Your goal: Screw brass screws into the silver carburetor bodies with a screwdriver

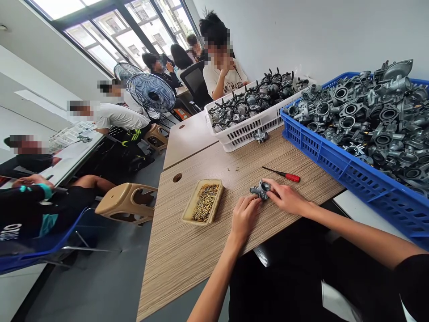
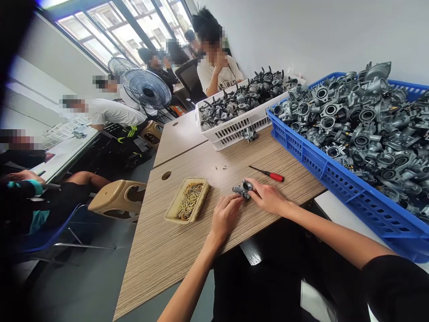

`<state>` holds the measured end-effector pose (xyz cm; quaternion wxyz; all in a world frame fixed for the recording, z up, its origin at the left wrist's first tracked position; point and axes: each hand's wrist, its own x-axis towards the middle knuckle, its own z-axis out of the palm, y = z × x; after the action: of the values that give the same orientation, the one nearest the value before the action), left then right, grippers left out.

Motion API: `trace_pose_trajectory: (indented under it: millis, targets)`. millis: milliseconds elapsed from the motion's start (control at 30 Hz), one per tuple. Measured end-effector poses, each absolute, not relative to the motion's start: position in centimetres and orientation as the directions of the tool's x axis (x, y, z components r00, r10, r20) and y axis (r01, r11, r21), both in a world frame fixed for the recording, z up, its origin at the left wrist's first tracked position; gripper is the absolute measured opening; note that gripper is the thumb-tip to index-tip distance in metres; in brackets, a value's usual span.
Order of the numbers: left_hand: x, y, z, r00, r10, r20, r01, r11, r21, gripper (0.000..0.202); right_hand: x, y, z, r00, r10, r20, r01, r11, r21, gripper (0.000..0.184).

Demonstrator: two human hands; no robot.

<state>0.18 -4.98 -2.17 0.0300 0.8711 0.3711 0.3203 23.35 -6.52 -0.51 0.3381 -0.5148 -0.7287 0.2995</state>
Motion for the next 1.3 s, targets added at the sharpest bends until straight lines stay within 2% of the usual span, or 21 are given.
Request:
trace_pose_trajectory:
  millis: [133, 400, 567, 667, 767, 867, 967, 1067, 1133, 1200, 1300]
  targets:
    - [0.5, -4.4, -2.0, 0.467, 0.634, 0.616, 0.637, -0.725, 0.263, 0.01, 23.4, -6.5, -0.5, -0.237, 0.954, 0.182, 0.537, 0.285, -0.794, 0.051]
    - [0.6, -1.8, -2.4, 0.498, 0.618, 0.608, 0.516, -0.775, 0.365, 0.008, 23.5, -6.3, -0.9, -0.214, 0.96, 0.18, 0.504, 0.266, -0.822, 0.057]
    - [1.4, -1.4, -1.9, 0.492, 0.638, 0.592, 0.539, -0.758, 0.368, 0.027, 23.3, -6.1, -1.3, -0.209, 0.959, 0.192, 0.476, 0.271, -0.836, 0.063]
    - [1.9, -1.4, -2.0, 0.468, 0.648, 0.601, 0.539, -0.748, 0.387, 0.024, 23.5, -6.1, -1.1, -0.194, 0.953, 0.233, 0.476, 0.299, -0.827, 0.069]
    - [2.3, -1.4, -2.3, 0.38, 0.686, 0.62, 0.572, -0.701, 0.425, 0.018, 24.4, -5.8, -0.3, -0.174, 0.941, 0.291, 0.53, 0.338, -0.778, 0.072]
    - [2.4, -1.4, -2.4, 0.294, 0.749, 0.593, 0.628, -0.619, 0.471, 0.019, 26.1, -5.1, 0.1, -0.099, 0.928, 0.359, 0.626, 0.339, -0.702, 0.064]
    - [2.2, -1.2, -2.5, 0.222, 0.806, 0.548, 0.66, -0.538, 0.524, 0.021, 27.9, -4.3, -0.4, -0.042, 0.902, 0.429, 0.767, 0.304, -0.565, 0.056]
    - [2.0, -0.9, -2.8, 0.162, 0.847, 0.507, 0.651, -0.478, 0.59, 0.025, 29.2, -3.9, -1.4, -0.048, 0.91, 0.411, 0.865, 0.244, -0.439, 0.054]
    - [1.9, -0.7, -3.0, 0.139, 0.872, 0.469, 0.625, -0.445, 0.641, 0.034, 29.5, -3.8, -1.9, -0.062, 0.929, 0.365, 0.896, 0.213, -0.39, 0.047]
    - [1.8, -0.6, -3.1, 0.145, 0.895, 0.421, 0.596, -0.419, 0.685, 0.053, 29.5, -3.9, -2.0, -0.081, 0.945, 0.316, 0.912, 0.199, -0.36, 0.035]
    - [1.7, -0.6, -2.8, 0.185, 0.912, 0.367, 0.577, -0.402, 0.711, 0.073, 29.3, -3.9, -1.7, -0.096, 0.958, 0.271, 0.908, 0.196, -0.371, 0.024]
